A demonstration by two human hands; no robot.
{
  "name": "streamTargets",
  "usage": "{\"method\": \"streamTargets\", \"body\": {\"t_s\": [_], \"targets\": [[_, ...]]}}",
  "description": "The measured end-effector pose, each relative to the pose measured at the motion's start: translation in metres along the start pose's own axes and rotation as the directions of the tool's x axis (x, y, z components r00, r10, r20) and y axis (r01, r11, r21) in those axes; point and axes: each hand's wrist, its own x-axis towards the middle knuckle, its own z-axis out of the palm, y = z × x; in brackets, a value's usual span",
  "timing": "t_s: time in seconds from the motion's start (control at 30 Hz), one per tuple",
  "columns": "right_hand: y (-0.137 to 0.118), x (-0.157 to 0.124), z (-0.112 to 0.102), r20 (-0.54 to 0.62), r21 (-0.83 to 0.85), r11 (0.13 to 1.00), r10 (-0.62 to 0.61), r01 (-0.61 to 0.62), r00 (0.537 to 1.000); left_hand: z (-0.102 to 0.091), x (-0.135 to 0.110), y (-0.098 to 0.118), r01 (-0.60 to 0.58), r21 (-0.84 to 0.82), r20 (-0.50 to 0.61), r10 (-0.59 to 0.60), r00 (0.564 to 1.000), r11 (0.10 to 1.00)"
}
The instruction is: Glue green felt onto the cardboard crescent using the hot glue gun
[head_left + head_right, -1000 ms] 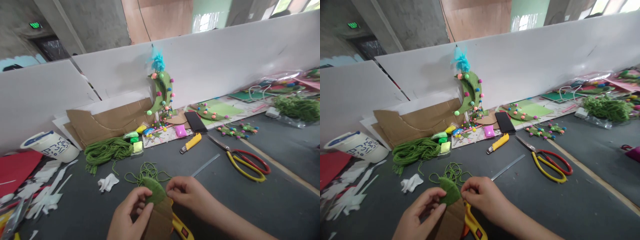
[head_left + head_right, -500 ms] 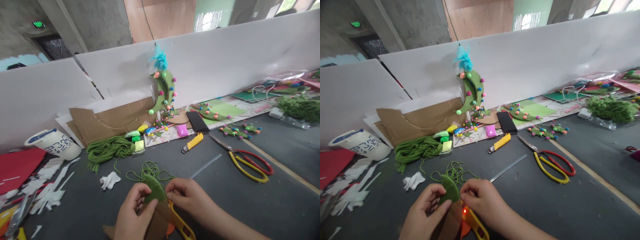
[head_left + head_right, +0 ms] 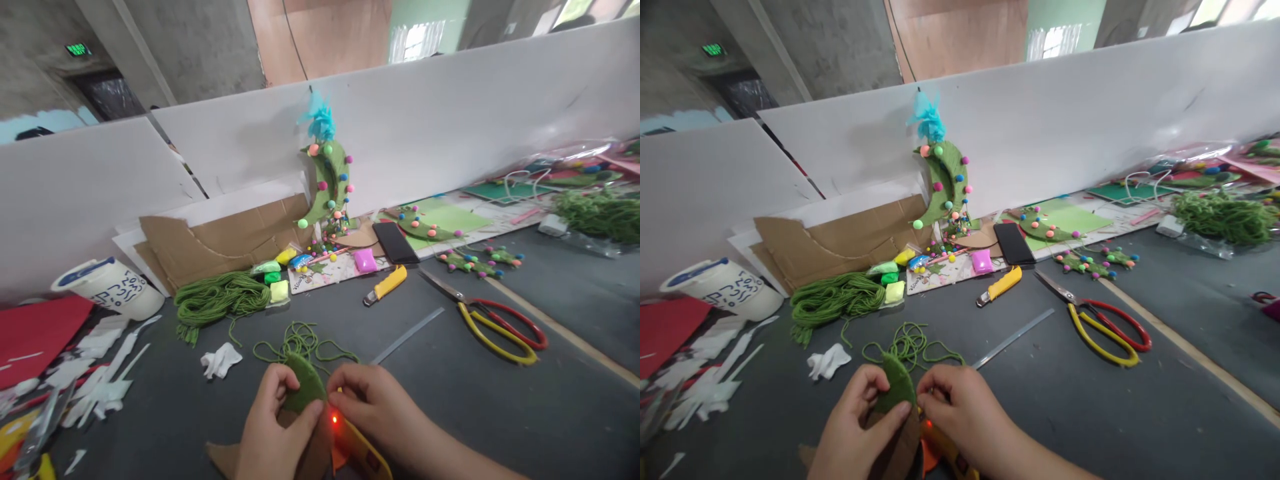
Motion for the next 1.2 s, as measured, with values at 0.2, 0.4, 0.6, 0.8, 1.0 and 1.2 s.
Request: {"method": "streamTargets", "body": {"t_s": [0.2, 0.4, 0.6, 0.8, 1.0, 1.2], "targets": [[0.002, 0.002, -0.001, 0.009, 0.03, 0.999, 0.015, -0.015, 1.0, -0.001, -0.001, 0.002, 0.037, -0.058, -0.012, -0.038, 0.999, 0.998], [0.002, 0.005, -0.007, 0.061, 0.208, 0.976, 0.05, -0.061, 0.997, -0.012, 0.002, -0.004, 0.099, -0.265, 0.196, -0.047, 0.979, 0.959], [-0.002, 0.005, -0.013, 0.123, 0.337, 0.934, 0.081, -0.118, 0.989, -0.015, 0.004, -0.006, 0.147, -0.362, 0.225, -0.067, 0.972, 0.921], [-0.002, 0.007, -0.018, 0.118, 0.385, 0.918, 0.053, -0.095, 0.992, -0.019, 0.004, -0.001, 0.226, -0.439, 0.309, -0.09, 0.947, 0.87], [0.003, 0.008, -0.017, 0.123, 0.362, 0.928, 0.046, -0.088, 0.991, -0.021, 0.002, 0.0, 0.21, -0.406, 0.299, -0.088, 0.95, 0.889], [0.008, 0.009, -0.015, 0.107, 0.359, 0.929, 0.052, -0.087, 0.993, -0.02, -0.001, 0.004, 0.131, -0.292, 0.288, -0.044, 0.957, 0.947]]}}
